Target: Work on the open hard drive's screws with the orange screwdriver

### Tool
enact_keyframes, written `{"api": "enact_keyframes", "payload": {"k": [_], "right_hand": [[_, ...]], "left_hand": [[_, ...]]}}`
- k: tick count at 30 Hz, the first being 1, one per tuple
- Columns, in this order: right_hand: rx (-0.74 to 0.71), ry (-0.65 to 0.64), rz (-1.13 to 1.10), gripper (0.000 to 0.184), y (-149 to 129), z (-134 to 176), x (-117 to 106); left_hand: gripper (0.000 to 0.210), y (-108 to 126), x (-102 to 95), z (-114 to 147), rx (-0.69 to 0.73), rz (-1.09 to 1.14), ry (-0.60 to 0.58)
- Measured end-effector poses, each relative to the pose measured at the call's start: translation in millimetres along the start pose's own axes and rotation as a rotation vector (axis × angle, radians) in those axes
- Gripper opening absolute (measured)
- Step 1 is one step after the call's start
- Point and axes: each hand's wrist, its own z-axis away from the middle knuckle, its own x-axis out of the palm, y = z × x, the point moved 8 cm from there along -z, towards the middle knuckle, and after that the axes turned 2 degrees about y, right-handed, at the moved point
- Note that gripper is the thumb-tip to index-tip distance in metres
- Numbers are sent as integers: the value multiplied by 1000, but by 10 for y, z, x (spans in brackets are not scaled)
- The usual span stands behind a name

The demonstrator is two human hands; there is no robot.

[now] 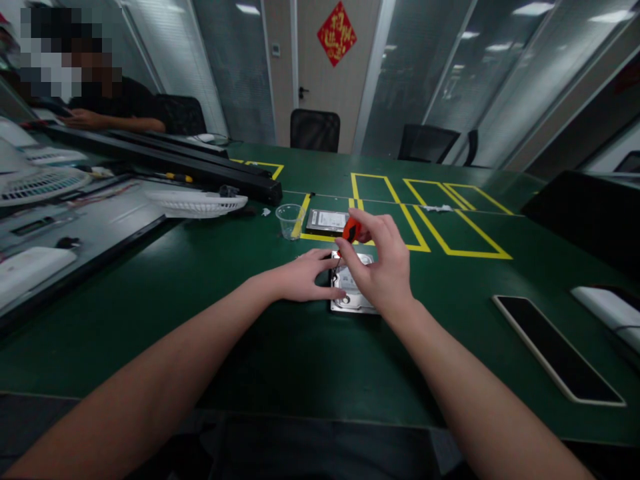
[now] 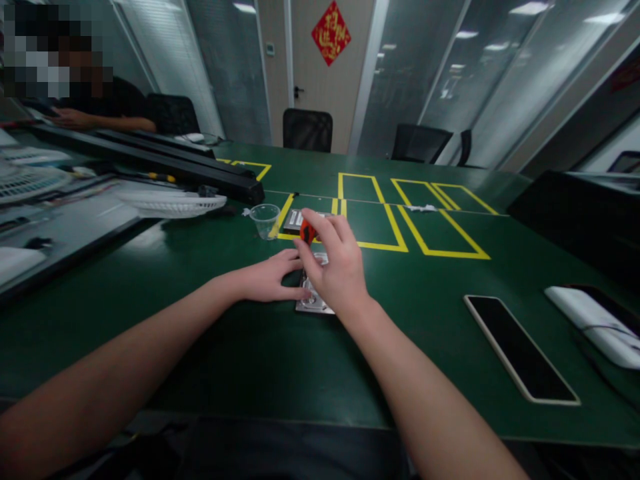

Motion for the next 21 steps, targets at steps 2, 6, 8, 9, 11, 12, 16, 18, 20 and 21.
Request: {"api": "enact_keyframes", "payload": {"k": [2,6,8,9,11,12,16,18,20,21], "right_hand": [[-1,-9,-4,50,-16,8,10],[25,-59,-37,59,2,37,57],[21,-60,-38,59,19,42,57],[17,-54,-31,57,27,39,50],[6,-31,-13,53,36,28,27],[3,-20,-5,52,36,20,17],[-23,-14,-5,51,-6,5,13],[-28,-25,-23,55,-26,12,27],[-32,-31,-39,58,-34,21,38],[-33,-33,-41,58,-32,25,40]], "left_hand": [[99,-3,1,-1,7,0,0],[103,-27,13,-4,-1,0,-8],[101,-23,13,-7,13,-1,1],[99,-18,12,-9,25,-2,8],[95,-13,11,-9,41,-2,20],[94,-16,12,-8,44,-1,23],[98,-41,18,-2,34,7,17],[100,-50,16,0,25,13,14],[102,-50,12,-2,19,18,9],[102,-44,11,-3,21,20,6]]}}
